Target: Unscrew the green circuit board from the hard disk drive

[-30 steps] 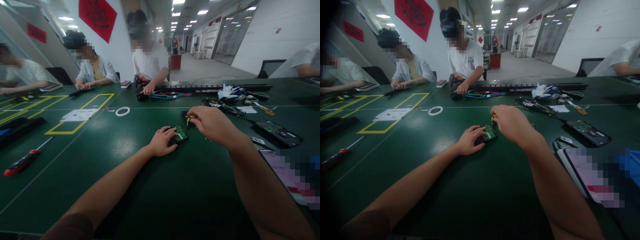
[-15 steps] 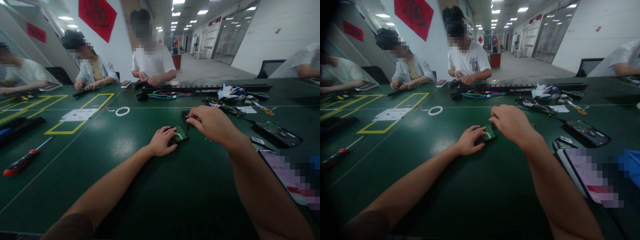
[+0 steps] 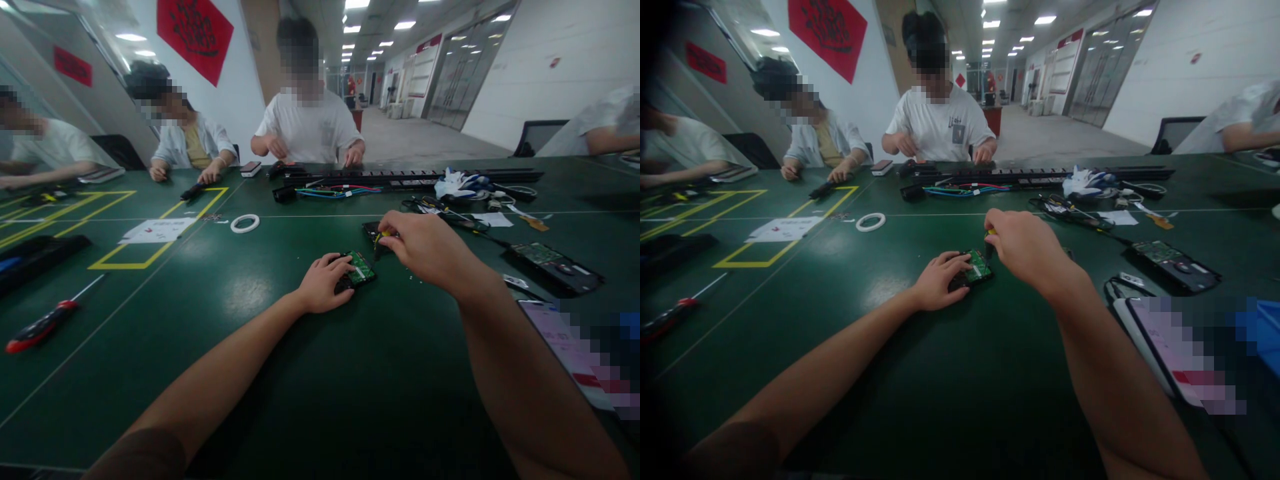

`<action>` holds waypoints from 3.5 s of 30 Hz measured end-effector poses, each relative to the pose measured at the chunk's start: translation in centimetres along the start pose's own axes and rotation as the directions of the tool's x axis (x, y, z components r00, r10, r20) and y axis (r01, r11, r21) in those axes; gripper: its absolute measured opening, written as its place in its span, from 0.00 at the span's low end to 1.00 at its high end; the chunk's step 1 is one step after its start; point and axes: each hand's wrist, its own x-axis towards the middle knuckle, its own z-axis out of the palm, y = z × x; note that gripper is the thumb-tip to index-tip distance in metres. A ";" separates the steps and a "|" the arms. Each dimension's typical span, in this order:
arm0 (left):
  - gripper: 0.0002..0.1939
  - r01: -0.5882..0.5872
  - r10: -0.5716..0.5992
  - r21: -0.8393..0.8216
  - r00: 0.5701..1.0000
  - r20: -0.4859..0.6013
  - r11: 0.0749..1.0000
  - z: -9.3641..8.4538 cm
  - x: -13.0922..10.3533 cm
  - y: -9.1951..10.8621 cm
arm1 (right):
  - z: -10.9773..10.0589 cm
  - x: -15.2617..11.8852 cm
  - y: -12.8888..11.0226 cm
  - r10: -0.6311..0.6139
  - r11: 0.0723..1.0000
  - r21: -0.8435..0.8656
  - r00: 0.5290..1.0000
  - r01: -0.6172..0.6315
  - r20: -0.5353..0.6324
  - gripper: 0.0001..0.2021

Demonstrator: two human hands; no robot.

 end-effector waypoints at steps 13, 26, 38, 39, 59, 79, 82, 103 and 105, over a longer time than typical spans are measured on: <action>0.29 0.002 -0.002 -0.008 1.000 -0.002 1.000 0.1 0.0 0.0 | 0.3 -0.1 0.5 -0.040 0.999 -0.017 0.999 0.040 0.005 0.08; 0.29 0.002 -0.002 -0.002 1.000 -0.001 1.000 0.0 0.0 0.0 | 0.2 -0.1 0.3 -0.022 1.000 -0.004 1.000 0.022 0.006 0.08; 0.29 0.004 -0.004 0.003 1.000 -0.001 1.000 -0.1 0.0 0.2 | 0.1 0.0 0.3 -0.022 0.999 -0.039 1.000 0.022 0.000 0.07; 0.29 0.002 -0.002 0.002 1.000 -0.001 1.000 -0.1 0.0 0.2 | 0.1 0.0 0.3 -0.021 0.999 -0.035 1.000 0.020 -0.001 0.07; 0.29 0.011 -0.011 -0.005 1.000 0.009 1.000 -0.1 0.1 0.1 | 0.2 0.0 0.4 -0.025 0.999 -0.039 1.000 0.025 -0.003 0.08; 0.29 0.005 -0.005 -0.007 1.000 0.011 1.000 -0.2 0.1 0.2 | 0.5 0.0 0.3 -0.016 1.000 -0.006 1.000 0.016 -0.013 0.08; 0.29 0.009 -0.008 -0.009 1.000 0.014 1.000 -0.2 0.1 0.2 | 0.5 0.0 0.3 -0.013 1.000 -0.021 1.000 0.013 -0.009 0.08; 0.29 0.003 -0.003 -0.008 1.000 0.001 1.000 -0.2 0.0 0.2 | 0.3 0.0 0.3 -0.034 0.998 -0.048 0.999 0.033 -0.006 0.07; 0.29 0.001 -0.001 -0.003 1.000 0.001 1.000 -0.1 0.0 0.1 | 0.3 0.0 0.2 -0.026 0.998 -0.057 1.000 0.025 -0.008 0.08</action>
